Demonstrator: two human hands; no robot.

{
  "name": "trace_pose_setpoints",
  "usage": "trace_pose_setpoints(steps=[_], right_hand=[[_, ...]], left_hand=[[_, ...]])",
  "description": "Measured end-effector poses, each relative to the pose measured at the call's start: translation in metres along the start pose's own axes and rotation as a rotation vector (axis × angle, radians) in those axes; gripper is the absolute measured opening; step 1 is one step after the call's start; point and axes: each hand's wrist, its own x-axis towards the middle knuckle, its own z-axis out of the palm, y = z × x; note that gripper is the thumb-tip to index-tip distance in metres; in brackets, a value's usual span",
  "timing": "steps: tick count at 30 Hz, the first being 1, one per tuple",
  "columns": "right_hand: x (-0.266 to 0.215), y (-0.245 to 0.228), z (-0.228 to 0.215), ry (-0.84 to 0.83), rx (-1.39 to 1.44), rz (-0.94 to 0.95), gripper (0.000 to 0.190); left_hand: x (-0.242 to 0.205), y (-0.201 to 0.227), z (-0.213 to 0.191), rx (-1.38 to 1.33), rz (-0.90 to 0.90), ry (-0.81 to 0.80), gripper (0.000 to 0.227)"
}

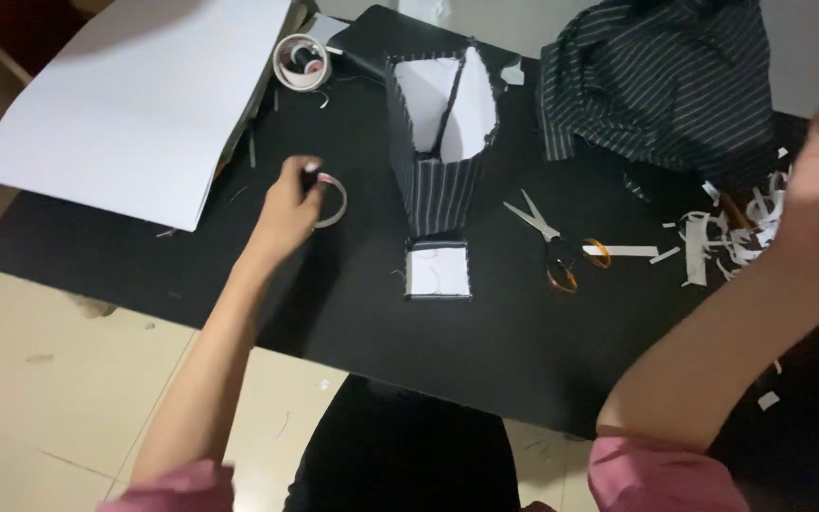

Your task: Assembling a small fabric pouch using double-sided tape, scissors, and thread.

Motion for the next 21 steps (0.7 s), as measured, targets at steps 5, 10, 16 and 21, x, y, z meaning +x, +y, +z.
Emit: trace_pose_setpoints(steps=[5,10,16,21], right_hand=[[0.029,-0.055,0.08,0.289,0.127,0.155,0.021],[0.049,-0.086,0.139,0.271,0.294,0.143,0.023],[0.05,-0.111,0.216,0.127,0.436,0.318,0.007],[0.033,-0.119,0.261,-0.086,0.426,0.428,0.007]], left_hand=[[0.036,-0.047,0.027,0.374,0.24,-0.068,0.04],[-0.003,0.035,-0.002,0.623,0.285,0.074,0.034],[-0.074,0.183,-0.028,-0.058,0.736,0.46,0.017],[-0.093,0.204,-0.009,-0.325,0.816,0.292,0.026]])
